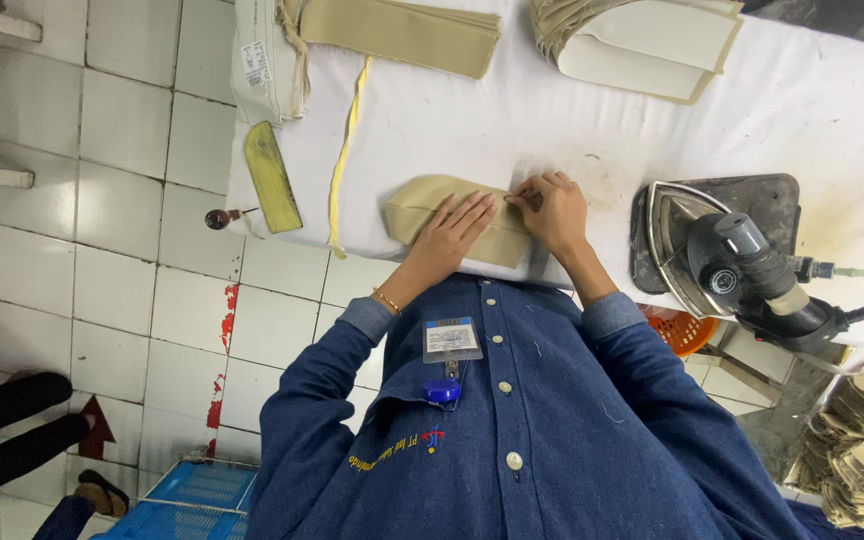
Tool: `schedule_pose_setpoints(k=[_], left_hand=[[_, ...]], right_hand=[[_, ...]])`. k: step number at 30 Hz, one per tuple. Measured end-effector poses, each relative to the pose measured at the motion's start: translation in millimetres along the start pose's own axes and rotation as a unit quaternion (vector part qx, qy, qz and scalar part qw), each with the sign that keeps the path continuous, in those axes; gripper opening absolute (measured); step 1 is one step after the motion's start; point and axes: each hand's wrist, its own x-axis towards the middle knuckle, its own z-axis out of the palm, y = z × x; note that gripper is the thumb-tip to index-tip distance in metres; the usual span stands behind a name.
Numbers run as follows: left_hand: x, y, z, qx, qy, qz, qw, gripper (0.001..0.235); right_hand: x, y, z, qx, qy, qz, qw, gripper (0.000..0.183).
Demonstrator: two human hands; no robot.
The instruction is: The person irons beige fabric pieces on a white-covered ironing board. They repeatedly pick up a piece, iron it on both sides, and place it on a growing stack of finished pieces.
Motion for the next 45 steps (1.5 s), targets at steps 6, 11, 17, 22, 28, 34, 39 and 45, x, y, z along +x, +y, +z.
schedule_pose_setpoints(k=[6, 11, 17, 22, 28, 34, 39, 45], left_hand=[[0.6, 3.0, 1.2, -0.017, 0.002, -0.023, 1.0, 0.053], [0.9, 5.6, -0.9, -0.024, -0.012, -0.032, 0.999, 0.056], [4.0, 5.9, -2.9, -0.005, -0.021, -0.035, 0.999, 0.063], [6.9, 7.5, -7.6, 0.03, -0.025, -0.032, 0.999, 0.074], [3.9, 7.8, -1.0, 0.038, -0.025, -0.045, 0.998, 0.081], [2.6, 9.0, 3.2, 0.031, -0.029, -0.055, 0.998, 0.081], [7.7, 10.7, -5.1, -0.028, 0.02, -0.064, 0.997, 0.096], [-8.4, -9.3, -7.2, -0.089, 0.09, -0.168, 0.978, 0.076]], right_hand=[[3.6, -1.2, -1.5, -0.018, 0.012, 0.007, 1.0, 0.016], [-11.1, -8.9, -56.9, -0.009, 0.042, 0.006, 0.999, 0.021], [-60.7, 23.4, -180.1, -0.057, 0.106, 0.011, 0.993, 0.019], [-106.5, 96.1, -235.4, -0.161, 0.08, 0.022, 0.984, 0.046], [-103.1, 90.2, -231.2, -0.148, -0.15, 0.258, 0.943, 0.062], [-90.4, 71.4, -214.6, -0.188, -0.236, 0.198, 0.933, 0.054], [-67.7, 32.0, -148.6, -0.241, -0.243, -0.007, 0.94, 0.062], [-12.4, -53.9, -95.1, -0.263, -0.245, -0.13, 0.924, 0.064]])
